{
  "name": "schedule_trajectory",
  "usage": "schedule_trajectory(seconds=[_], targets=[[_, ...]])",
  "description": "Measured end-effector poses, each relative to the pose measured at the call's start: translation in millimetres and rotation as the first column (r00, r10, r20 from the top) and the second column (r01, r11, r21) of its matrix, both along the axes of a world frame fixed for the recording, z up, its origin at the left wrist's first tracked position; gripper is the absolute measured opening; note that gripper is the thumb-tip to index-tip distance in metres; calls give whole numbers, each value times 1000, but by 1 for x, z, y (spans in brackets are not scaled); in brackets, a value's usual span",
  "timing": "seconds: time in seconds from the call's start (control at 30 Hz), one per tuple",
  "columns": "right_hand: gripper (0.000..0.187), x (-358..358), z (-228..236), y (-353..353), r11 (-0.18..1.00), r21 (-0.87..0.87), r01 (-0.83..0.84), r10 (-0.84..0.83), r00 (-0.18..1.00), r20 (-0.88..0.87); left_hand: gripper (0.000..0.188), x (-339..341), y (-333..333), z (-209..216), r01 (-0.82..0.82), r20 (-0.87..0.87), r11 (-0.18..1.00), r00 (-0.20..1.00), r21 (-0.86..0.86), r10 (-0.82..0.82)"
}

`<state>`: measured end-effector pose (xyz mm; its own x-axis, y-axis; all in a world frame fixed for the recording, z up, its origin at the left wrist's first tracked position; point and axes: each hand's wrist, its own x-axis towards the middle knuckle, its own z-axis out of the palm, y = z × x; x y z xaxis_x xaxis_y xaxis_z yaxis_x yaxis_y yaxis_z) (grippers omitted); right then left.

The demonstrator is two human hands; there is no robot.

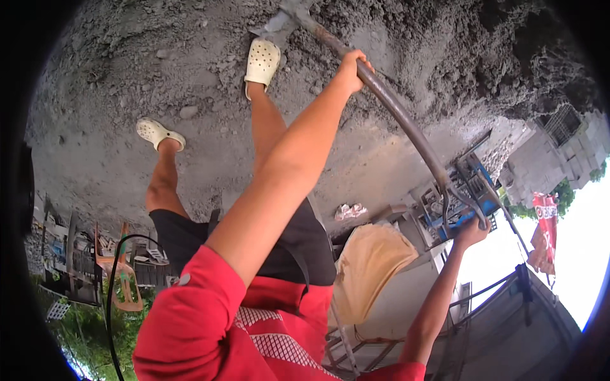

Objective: The person shovels concrete mix from a pile on the ground into a concrete mixer using a shovel.

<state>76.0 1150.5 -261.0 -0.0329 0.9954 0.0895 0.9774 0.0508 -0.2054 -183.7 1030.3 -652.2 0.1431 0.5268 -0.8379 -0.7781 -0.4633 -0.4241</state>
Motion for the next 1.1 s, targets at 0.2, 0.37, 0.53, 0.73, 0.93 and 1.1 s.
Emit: schedule_trajectory(seconds=[0.2, 0.37, 0.53, 0.73, 0.93, 1.1], targets=[[9, 24, -6, -11, 999, -6, 32, -32, 999, 5, 17, 20, -11, 9, 104, 18, 994, 995, -35, -103], [18, 44, -46, 0, 996, -74, -48, 51, 998, 36, 17, 6, -48, 1, 34, -91, 997, 995, -75, -41], [22, 4, -152, -49, 967, -237, -97, 53, 981, -187, 18, -90, -179, 7, -64, -238, 964, 971, -257, 1], [17, -210, -216, -199, 796, -252, -550, 344, 754, -559, 14, -250, -467, 159, -435, -606, 836, 778, -335, 162], [14, -341, -86, -453, 318, -206, -925, 111, 252, -961, 20, -194, -788, 440, -866, -890, 456, 358, -203, 284], [14, -391, 158, -623, -139, -20, -990, -85, 32, -996, 21, -60, -925, 694, -985, -985, -78, -144, 152, -93]])
